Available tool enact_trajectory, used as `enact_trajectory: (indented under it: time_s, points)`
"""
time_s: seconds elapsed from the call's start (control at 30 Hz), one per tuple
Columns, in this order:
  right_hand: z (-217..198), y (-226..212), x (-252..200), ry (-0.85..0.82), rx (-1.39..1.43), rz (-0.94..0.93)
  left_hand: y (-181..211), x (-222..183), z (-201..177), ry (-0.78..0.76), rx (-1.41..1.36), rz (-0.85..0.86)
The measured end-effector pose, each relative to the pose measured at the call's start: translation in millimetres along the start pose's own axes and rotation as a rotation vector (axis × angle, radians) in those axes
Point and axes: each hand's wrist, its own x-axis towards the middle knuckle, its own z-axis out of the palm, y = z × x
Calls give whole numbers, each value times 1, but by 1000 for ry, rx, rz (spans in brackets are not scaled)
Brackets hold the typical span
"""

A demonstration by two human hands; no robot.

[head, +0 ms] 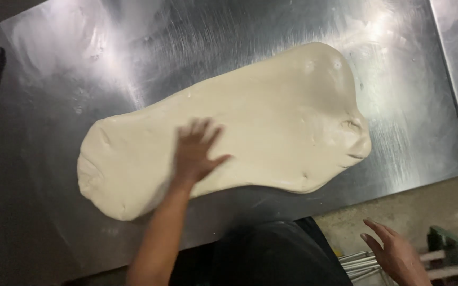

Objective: The recorder prepares a large sheet of dough, cuts it into strips using a knife, and then divides the strips into smaller individual dough portions by hand.

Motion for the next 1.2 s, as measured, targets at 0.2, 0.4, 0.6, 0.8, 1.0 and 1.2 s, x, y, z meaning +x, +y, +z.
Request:
enact_trajectory:
  time_s: [0.2,0.4,0.6,0.8,1.0,1.2]
  points:
    - [69,89,-8,72,18,165,-94,-26,2,239,-152,-624]
    - [134,128,-68,65,368,84,-8,109,-37,-26,-286,-1179]
    - [-1,31,-53,24,281,130,99,214,-10,104,-201,-837]
    - [-128,60,53,328,-48,-410,235,252,19,61,-123,-629]
    - [-241,8,85,493,-56,-590,331,170,44,130,-5,-152]
    - [-245,28,107,327,-119,-574,276,75,63,87,102,141]
